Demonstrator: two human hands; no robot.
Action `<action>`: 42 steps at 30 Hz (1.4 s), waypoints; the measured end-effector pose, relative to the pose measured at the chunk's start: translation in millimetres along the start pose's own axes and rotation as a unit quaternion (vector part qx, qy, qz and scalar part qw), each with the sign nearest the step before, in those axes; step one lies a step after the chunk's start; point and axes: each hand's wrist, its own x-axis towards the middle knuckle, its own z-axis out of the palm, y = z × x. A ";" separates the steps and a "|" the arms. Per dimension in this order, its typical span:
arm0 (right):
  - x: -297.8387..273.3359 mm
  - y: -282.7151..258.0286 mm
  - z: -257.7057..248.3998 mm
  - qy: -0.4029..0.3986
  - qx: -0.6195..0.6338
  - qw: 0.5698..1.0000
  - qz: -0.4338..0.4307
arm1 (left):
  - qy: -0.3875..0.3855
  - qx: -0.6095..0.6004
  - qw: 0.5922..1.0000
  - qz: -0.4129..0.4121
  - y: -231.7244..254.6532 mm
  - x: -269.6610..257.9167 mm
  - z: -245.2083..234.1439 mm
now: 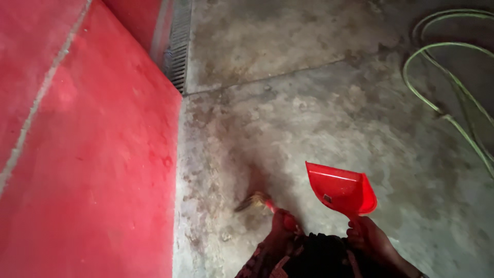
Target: The person sweeps debris from a concrete floor into a dustpan using a short broom.
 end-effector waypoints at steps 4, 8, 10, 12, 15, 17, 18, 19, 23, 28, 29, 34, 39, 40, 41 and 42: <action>33.0 -5.9 13.1 0.007 0.000 0.999 0.033 | -0.004 -0.001 0.999 -0.051 14.3 27.7 10.5; 61.8 -18.9 30.9 -0.005 -0.020 0.999 0.040 | -0.009 0.026 0.998 -0.065 28.5 52.7 17.8; 70.2 -16.8 35.7 -0.013 -0.025 0.998 0.048 | -0.036 0.006 0.994 -0.106 28.0 50.4 15.9; 80.6 -25.9 45.7 -0.040 -0.044 0.997 0.054 | -0.098 -0.052 0.980 -0.165 39.7 55.9 22.7; 81.8 -44.5 69.5 -0.049 -0.088 0.994 0.039 | -0.134 -0.049 0.983 -0.120 49.1 61.1 32.5; 81.8 -58.4 92.2 -0.038 -0.114 0.992 0.035 | -0.139 -0.045 0.985 -0.097 53.3 65.4 34.6; 82.9 -67.1 104.3 -0.031 -0.136 0.990 0.029 | -0.131 -0.042 0.986 -0.094 59.9 69.8 36.8; 82.0 -74.6 114.9 -0.023 -0.162 0.986 0.024 | -0.122 -0.037 0.988 -0.089 64.1 73.5 37.5; 97.7 -120.3 157.5 -0.037 -0.309 0.949 -0.048 | -0.098 -0.018 0.993 -0.066 99.6 96.1 56.3; 162.6 -176.0 197.0 -0.020 -0.080 0.984 0.159 | -0.060 -0.005 0.998 -0.031 150.3 120.9 88.3; 174.1 -186.8 197.8 -0.056 -0.093 0.980 0.165 | -0.048 0.000 0.999 -0.024 160.7 123.1 92.9; 203.9 -234.9 180.8 -0.084 -0.101 0.978 0.161 | 0.074 -0.068 0.987 0.129 197.1 142.6 112.8; 237.8 -248.7 155.9 -0.072 -0.074 0.982 0.158 | 0.186 -0.079 0.953 0.226 212.6 160.0 102.0; 246.6 -249.1 155.1 -0.082 -0.056 0.982 0.164 | 0.188 -0.112 0.950 0.222 217.0 159.7 96.7; 252.7 -252.5 154.6 -0.070 -0.059 0.983 0.160 | 0.195 -0.136 0.945 0.223 220.7 162.8 95.1; 257.9 -258.5 156.0 -0.060 -0.063 0.984 0.157 | 0.176 -0.228 0.937 0.199 223.1 166.3 93.7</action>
